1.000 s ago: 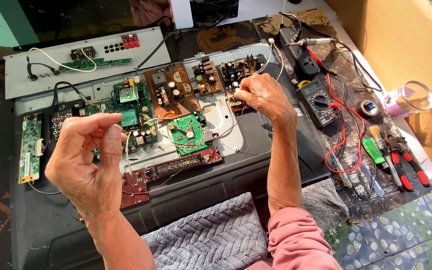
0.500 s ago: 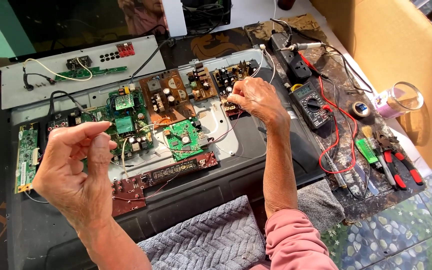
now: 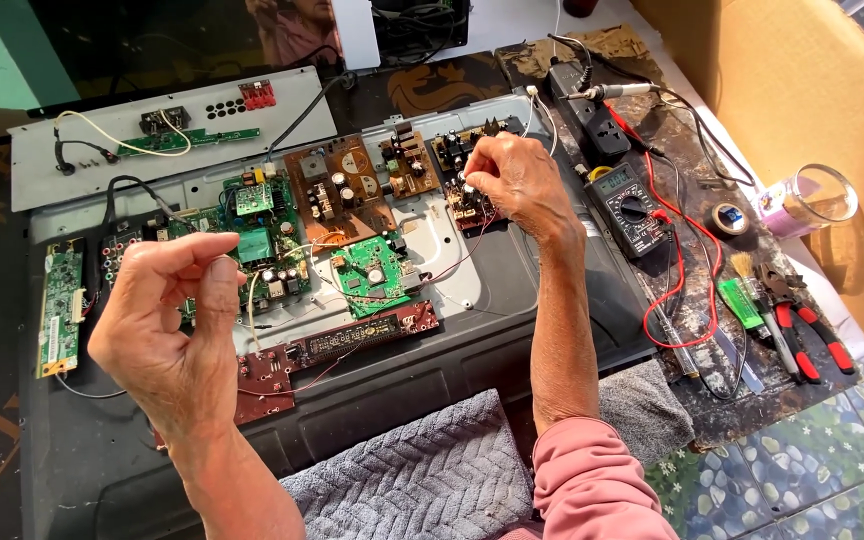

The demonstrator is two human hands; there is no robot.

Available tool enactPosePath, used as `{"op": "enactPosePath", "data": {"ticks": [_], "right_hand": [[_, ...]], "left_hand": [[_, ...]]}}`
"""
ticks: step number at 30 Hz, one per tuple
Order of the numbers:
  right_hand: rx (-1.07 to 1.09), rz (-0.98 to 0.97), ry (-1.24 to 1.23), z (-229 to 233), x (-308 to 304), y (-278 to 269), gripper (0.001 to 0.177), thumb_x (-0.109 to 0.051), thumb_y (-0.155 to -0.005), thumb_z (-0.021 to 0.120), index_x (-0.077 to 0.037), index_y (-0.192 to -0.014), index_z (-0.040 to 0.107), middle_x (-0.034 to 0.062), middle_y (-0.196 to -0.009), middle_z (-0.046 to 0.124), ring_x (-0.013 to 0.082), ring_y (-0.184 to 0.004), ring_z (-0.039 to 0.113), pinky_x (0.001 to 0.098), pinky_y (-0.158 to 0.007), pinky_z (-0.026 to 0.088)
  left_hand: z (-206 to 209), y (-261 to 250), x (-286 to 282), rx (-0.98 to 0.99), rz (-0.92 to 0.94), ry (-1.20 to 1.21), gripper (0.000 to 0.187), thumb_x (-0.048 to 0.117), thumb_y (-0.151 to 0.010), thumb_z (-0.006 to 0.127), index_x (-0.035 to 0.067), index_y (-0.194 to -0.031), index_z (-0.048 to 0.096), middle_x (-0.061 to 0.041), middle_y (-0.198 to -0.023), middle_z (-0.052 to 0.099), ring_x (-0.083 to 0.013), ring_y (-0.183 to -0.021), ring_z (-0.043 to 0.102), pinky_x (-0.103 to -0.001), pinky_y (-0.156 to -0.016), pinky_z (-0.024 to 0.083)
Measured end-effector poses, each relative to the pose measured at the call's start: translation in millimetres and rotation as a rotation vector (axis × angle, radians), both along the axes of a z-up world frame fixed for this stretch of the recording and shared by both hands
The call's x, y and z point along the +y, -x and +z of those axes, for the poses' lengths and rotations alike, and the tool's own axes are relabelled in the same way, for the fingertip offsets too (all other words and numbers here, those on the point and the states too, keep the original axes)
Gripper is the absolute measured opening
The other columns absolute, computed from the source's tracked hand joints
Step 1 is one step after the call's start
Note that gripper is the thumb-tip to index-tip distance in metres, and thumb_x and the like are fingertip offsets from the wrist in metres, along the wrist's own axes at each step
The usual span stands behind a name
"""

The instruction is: Soldering wire connections onto a television circuit board during a repair process.

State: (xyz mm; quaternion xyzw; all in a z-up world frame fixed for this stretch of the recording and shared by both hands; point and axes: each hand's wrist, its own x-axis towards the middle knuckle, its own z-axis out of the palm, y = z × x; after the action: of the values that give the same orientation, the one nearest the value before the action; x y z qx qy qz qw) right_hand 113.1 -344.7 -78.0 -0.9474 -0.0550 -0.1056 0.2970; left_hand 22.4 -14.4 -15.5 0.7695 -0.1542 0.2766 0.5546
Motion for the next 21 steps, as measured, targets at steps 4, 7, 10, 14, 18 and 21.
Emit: {"op": "enactPosePath", "data": {"ticks": [4,7,10,14,18,21], "right_hand": [[-0.124,-0.037,-0.057,-4.9,-2.6,-6.0,0.005,-0.012,-0.095,0.068,-0.010,-0.092,0.071,0.0061,-0.091,0.070,0.0183,-0.079,0.065,0.0330,-0.071,0.053],[-0.283,-0.039,-0.120,-18.3,-11.9,-18.3,0.011,-0.001,-0.100,0.071,-0.009,-0.093,0.067,0.0057,-0.093,0.069,0.0156,-0.078,0.066,0.0255,-0.069,0.060],[-0.512,-0.113,-0.273,-8.2,-10.1,-16.9,0.010,0.003,-0.100,0.072,-0.006,-0.098,0.069,0.0081,-0.097,0.072,0.0179,-0.084,0.069,0.0265,-0.073,0.061],[-0.711,-0.207,-0.503,-8.1,-22.8,-15.4,0.006,-0.002,-0.106,0.068,-0.008,-0.107,0.070,0.0041,-0.099,0.069,0.0106,-0.073,0.063,0.0199,-0.053,0.060],[-0.817,-0.177,-0.811,-7.2,-37.3,-16.8,0.023,-0.014,-0.109,0.069,-0.008,-0.130,0.062,0.0039,-0.102,0.066,0.0159,-0.078,0.066,0.0264,-0.057,0.064],[-0.790,-0.192,-0.971,-7.9,-37.4,-10.5,0.038,-0.014,-0.110,0.069,-0.010,-0.145,0.055,0.0077,-0.116,0.068,0.0160,-0.084,0.066,0.0284,-0.065,0.065]], "left_hand": [[0.6,0.7,0.8,-0.004,-0.007,-0.004,0.012,0.007,-0.113,0.064,-0.004,-0.118,0.067,-0.016,-0.110,0.062,-0.0246,-0.088,0.067,-0.034,-0.083,0.060],[1.5,1.7,0.2,-0.004,-0.010,-0.012,0.015,0.011,-0.114,0.063,-0.001,-0.120,0.066,-0.015,-0.113,0.062,-0.0244,-0.092,0.067,-0.035,-0.085,0.061],[2.3,0.9,-1.2,-0.014,-0.012,-0.005,0.010,0.005,-0.112,0.064,-0.004,-0.116,0.068,-0.016,-0.108,0.063,-0.0240,-0.087,0.066,-0.031,-0.080,0.059],[1.4,2.2,-0.7,-0.011,-0.011,-0.015,0.011,0.007,-0.112,0.064,-0.003,-0.115,0.068,-0.015,-0.107,0.063,-0.0239,-0.091,0.066,-0.031,-0.081,0.060],[2.5,1.0,-0.9,-0.014,-0.017,-0.005,0.012,0.006,-0.111,0.063,-0.003,-0.115,0.068,-0.015,-0.107,0.063,-0.0232,-0.090,0.066,-0.030,-0.080,0.058],[2.3,0.4,-0.7,-0.022,-0.017,-0.007,0.010,0.004,-0.111,0.064,-0.005,-0.114,0.068,-0.016,-0.106,0.064,-0.0226,-0.087,0.065,-0.029,-0.078,0.056]]}}
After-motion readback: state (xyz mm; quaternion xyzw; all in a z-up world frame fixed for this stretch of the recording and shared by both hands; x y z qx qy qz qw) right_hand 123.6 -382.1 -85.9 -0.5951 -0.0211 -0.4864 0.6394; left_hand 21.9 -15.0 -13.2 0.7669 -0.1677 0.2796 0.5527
